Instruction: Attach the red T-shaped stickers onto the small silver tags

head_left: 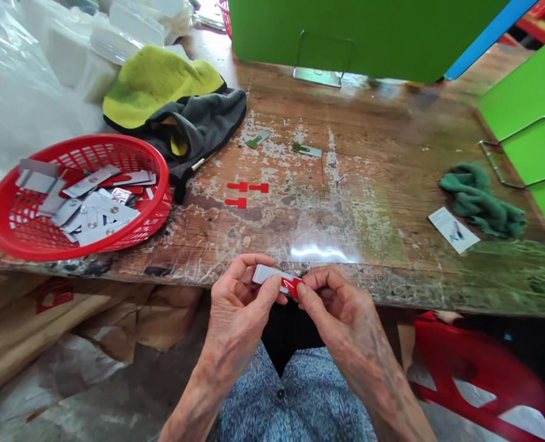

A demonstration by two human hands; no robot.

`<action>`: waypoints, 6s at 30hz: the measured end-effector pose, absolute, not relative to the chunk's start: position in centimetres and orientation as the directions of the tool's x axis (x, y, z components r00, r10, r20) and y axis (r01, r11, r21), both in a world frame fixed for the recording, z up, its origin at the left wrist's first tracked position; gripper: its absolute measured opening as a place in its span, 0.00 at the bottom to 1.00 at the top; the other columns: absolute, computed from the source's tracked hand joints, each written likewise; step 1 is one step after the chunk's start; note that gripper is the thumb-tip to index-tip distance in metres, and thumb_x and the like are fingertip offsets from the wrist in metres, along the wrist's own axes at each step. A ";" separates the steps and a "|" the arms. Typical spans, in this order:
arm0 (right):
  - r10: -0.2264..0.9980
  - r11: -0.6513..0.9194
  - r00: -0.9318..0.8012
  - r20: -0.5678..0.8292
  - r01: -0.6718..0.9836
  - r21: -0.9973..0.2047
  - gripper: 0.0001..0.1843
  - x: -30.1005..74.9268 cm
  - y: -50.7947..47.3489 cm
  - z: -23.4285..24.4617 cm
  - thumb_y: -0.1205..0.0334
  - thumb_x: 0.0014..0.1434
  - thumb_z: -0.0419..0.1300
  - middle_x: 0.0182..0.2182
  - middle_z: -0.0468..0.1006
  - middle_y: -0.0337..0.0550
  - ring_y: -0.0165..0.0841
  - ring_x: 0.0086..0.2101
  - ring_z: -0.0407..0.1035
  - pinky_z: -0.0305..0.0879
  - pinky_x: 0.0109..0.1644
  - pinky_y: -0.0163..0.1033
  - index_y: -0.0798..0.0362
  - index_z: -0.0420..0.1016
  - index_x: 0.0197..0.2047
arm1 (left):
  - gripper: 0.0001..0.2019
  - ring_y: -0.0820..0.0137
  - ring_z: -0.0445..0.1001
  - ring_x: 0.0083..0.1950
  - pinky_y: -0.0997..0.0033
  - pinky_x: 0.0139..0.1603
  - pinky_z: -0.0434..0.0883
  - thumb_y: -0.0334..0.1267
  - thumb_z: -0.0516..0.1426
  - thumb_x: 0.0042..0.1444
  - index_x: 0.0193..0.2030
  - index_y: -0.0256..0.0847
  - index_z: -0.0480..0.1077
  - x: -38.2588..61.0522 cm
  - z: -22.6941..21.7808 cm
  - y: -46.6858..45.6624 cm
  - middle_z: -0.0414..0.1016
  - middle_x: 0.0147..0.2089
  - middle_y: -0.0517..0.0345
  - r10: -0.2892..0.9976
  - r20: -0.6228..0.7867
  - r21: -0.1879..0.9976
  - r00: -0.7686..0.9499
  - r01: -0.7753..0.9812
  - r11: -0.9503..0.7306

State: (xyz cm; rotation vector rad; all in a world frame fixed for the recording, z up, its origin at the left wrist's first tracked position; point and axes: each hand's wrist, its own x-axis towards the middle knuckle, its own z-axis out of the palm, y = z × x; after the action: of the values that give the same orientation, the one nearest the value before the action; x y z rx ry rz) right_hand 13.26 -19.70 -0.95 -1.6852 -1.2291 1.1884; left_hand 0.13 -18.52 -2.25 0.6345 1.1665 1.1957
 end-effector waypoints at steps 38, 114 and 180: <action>0.993 -0.076 0.118 -0.020 0.492 -0.867 0.09 12.7 -19.2 -0.2 0.63 0.61 0.57 0.30 0.72 0.40 0.32 0.31 0.68 0.66 0.35 0.39 0.50 0.69 0.28 | 0.08 0.78 0.78 0.27 0.84 0.30 0.74 0.30 0.64 0.53 0.38 0.40 0.71 0.7 -1.6 -18.9 0.79 0.28 0.66 0.949 -0.229 0.954 -0.217 -0.243 0.175; 0.957 -0.286 -0.019 -0.291 0.123 -0.950 0.11 13.1 -18.3 -0.4 0.54 0.59 0.63 0.33 0.72 0.39 0.33 0.34 0.69 0.64 0.39 0.41 0.51 0.72 0.29 | 0.07 0.80 0.76 0.24 0.86 0.27 0.74 0.32 0.66 0.51 0.36 0.37 0.73 0.0 -1.6 -18.1 0.79 0.25 0.64 0.929 -0.366 0.826 -0.056 -0.480 0.296; 0.964 -0.252 0.173 -0.204 0.336 -0.908 0.08 11.4 -19.0 -0.8 0.56 0.61 0.63 0.31 0.79 0.43 0.34 0.29 0.75 0.73 0.34 0.41 0.50 0.69 0.35 | 0.03 0.71 0.78 0.31 0.75 0.36 0.76 0.35 0.58 0.59 0.35 0.41 0.71 -0.4 -2.5 -17.9 0.78 0.30 0.62 0.971 -0.237 0.962 -0.031 -0.147 0.230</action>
State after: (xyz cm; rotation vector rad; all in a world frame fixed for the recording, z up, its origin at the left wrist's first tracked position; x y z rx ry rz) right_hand 11.41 -19.05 -0.75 -1.7159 -1.2439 1.0809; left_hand -0.38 -17.94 -2.54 0.9092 1.2411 1.1321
